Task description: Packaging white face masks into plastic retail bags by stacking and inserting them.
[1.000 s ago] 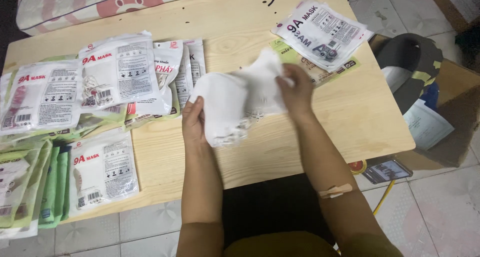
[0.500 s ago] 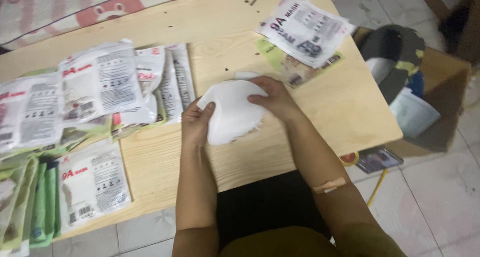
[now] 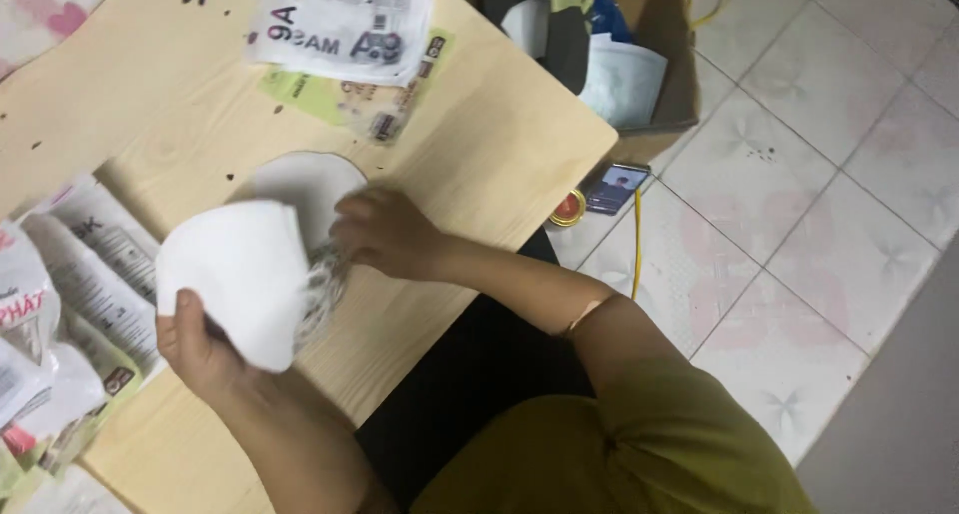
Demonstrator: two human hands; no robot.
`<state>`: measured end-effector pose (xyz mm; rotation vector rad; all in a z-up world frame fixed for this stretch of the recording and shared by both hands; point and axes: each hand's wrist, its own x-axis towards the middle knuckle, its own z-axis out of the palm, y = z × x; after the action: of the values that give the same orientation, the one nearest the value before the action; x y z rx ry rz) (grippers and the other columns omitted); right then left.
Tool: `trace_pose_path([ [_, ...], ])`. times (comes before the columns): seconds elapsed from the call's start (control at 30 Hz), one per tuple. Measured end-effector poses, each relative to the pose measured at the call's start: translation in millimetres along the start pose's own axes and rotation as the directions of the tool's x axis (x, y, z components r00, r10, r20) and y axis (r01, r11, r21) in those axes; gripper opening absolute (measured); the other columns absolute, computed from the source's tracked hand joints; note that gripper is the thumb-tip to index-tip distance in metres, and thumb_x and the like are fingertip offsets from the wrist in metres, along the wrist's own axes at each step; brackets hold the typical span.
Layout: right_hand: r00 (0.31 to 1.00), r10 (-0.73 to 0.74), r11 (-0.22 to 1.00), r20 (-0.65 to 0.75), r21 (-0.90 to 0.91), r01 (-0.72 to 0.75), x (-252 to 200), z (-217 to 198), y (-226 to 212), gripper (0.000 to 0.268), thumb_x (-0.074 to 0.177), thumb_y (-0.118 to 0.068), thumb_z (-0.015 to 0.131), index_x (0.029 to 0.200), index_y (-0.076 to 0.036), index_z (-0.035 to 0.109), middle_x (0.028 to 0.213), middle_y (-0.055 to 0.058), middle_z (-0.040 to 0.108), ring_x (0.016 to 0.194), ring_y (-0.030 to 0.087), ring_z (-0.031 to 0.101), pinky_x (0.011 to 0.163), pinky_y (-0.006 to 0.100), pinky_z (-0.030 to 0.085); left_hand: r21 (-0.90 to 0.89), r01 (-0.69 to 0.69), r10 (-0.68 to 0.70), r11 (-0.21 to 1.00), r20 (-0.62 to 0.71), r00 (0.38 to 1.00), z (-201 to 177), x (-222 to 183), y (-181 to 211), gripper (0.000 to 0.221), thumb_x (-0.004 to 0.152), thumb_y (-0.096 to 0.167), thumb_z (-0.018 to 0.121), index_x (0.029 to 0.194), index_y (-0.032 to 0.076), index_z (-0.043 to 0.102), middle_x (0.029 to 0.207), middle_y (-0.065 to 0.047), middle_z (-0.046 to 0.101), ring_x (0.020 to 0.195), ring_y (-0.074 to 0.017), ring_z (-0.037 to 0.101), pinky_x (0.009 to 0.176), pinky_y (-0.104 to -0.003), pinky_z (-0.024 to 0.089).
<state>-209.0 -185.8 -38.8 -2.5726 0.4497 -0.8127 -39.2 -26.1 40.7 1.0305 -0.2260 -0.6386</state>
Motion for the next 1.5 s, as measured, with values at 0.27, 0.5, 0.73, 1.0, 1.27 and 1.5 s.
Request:
trace_pose_path([
  [0.27, 0.984, -0.050, 0.991, -0.171, -0.131, 0.028, 49.6, 23.3, 11.5, 0.018, 0.096, -0.033, 0.055, 0.095, -0.020, 0.066, 0.101, 0.001, 0.063, 0.094, 0.028, 0.054, 0.075, 0.048, 0.043, 0.047, 0.042, -0.048, 0.998, 0.119, 0.992, -4.1, -4.6, -7.1, 0.051, 0.080, 0.026, 0.076, 0.125, 0.002, 0.067, 0.119, -0.013, 0.073, 0.112, -0.0262, 0.071, 0.098, -0.042, 0.061],
  [0.5, 0.956, 0.231, 0.931, -0.182, 0.327, -0.162, 15.5, 6.4, 21.4, 0.037, 0.103, -0.011, 0.057, 0.139, -0.015, 0.061, 0.147, 0.011, 0.058, 0.141, 0.027, 0.052, 0.122, 0.041, 0.042, 0.348, 0.091, -0.082, 0.933, -0.041, 0.996, -9.6, -7.6, -18.9, 0.017, 0.089, 0.019, 0.075, 0.101, 0.009, 0.070, 0.097, -0.003, 0.073, 0.088, -0.0135, 0.069, 0.076, -0.031, 0.061],
  [0.73, 0.976, -0.136, 0.987, -0.172, 0.059, 0.148, -55.8, -50.0, -57.5, 0.041, 0.105, -0.011, 0.040, 0.146, -0.016, 0.041, 0.149, 0.017, 0.044, 0.137, 0.040, 0.051, 0.113, 0.060, 0.044, 0.407, -0.176, 0.100, 0.896, 0.202, 0.974, -49.2, -29.7, -55.0, 0.047, 0.100, -0.005, 0.065, 0.144, 0.002, 0.049, 0.137, -0.031, 0.056, 0.112, -0.0358, 0.069, 0.094, -0.047, 0.062],
  [1.0, 0.947, -0.121, 0.959, -0.297, 0.212, 0.189, -64.4, 21.5, -44.5, 0.066, 0.094, -0.076, 0.042, 0.132, -0.026, 0.065, 0.108, -0.003, 0.071, 0.107, 0.021, 0.070, 0.121, 0.059, 0.035, 0.546, -0.164, 0.010, 0.822, 0.275, 0.962, -33.9, -85.7, -20.9, 0.023, 0.106, 0.016, 0.062, 0.125, 0.005, 0.066, 0.150, -0.021, 0.044, 0.142, -0.0362, 0.048, 0.117, -0.046, 0.044],
  [1.27, 0.998, 0.034, 0.823, -0.061, 0.568, 0.006, -49.6, -27.9, -68.1, 0.060, 0.081, -0.025, 0.084, 0.129, -0.002, 0.057, 0.110, 0.019, 0.070, 0.108, 0.039, 0.070, 0.097, 0.051, 0.055, -0.545, 0.681, -0.439, 0.489, 0.521, 0.732, -54.4, -26.4, -35.3, 0.047, 0.104, -0.005, 0.048, 0.150, -0.013, 0.043, 0.154, -0.046, 0.023, 0.140, -0.0641, 0.026, 0.111, -0.079, 0.022],
  [1.5, 0.978, 0.116, 0.813, -0.175, 0.582, 0.007, -50.6, -5.3, -63.7, 0.053, 0.077, -0.021, 0.086, 0.119, -0.002, 0.060, 0.101, 0.018, 0.067, 0.101, 0.042, 0.070, 0.091, 0.051, 0.054, -0.289, 0.524, -0.416, 0.801, 0.359, 0.835, -21.7, -51.6, -27.2, 0.051, 0.105, 0.012, 0.041, 0.150, -0.012, 0.043, 0.153, -0.044, 0.027, 0.139, -0.0617, 0.030, 0.112, -0.075, 0.024],
])
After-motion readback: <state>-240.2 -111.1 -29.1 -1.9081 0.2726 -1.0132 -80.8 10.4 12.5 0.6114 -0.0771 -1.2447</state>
